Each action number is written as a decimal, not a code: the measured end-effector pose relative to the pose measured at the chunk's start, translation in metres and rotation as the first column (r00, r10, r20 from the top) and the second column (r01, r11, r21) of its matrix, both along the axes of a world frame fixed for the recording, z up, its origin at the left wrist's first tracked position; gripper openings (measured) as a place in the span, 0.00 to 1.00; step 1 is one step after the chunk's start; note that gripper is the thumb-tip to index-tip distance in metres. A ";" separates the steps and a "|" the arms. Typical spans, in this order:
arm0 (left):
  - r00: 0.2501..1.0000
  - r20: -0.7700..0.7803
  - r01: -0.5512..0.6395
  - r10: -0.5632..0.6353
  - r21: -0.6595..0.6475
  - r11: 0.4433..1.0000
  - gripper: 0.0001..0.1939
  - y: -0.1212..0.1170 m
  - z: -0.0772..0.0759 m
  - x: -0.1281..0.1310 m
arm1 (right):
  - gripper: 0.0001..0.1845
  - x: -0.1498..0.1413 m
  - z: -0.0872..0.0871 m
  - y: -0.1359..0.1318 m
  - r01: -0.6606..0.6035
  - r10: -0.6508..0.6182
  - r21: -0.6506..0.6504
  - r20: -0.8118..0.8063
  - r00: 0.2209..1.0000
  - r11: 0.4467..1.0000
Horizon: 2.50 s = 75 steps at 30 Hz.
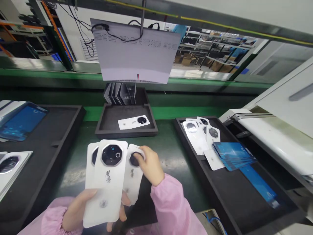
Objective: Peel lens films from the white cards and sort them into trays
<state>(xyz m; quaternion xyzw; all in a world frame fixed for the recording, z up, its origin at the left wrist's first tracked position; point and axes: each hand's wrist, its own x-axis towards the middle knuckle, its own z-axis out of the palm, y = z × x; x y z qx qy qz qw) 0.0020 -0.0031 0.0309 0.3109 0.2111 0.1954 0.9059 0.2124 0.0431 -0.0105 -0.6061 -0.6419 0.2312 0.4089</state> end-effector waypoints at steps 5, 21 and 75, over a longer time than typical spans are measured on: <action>0.997 -0.045 -0.063 0.060 -0.064 0.996 0.26 -0.001 -0.011 0.002 | 0.10 -0.019 0.000 -0.004 0.101 -0.134 0.281 0.101 0.986 0.954; 0.825 -0.550 0.061 0.131 0.317 0.947 0.21 -0.011 -0.023 0.005 | 0.06 0.000 0.025 -0.018 -0.060 0.117 0.165 -0.359 0.926 0.985; 0.978 -0.210 0.005 -0.005 -0.003 1.000 0.20 -0.006 -0.010 0.006 | 0.12 0.025 0.035 -0.016 0.642 -0.414 0.177 -0.632 0.655 0.746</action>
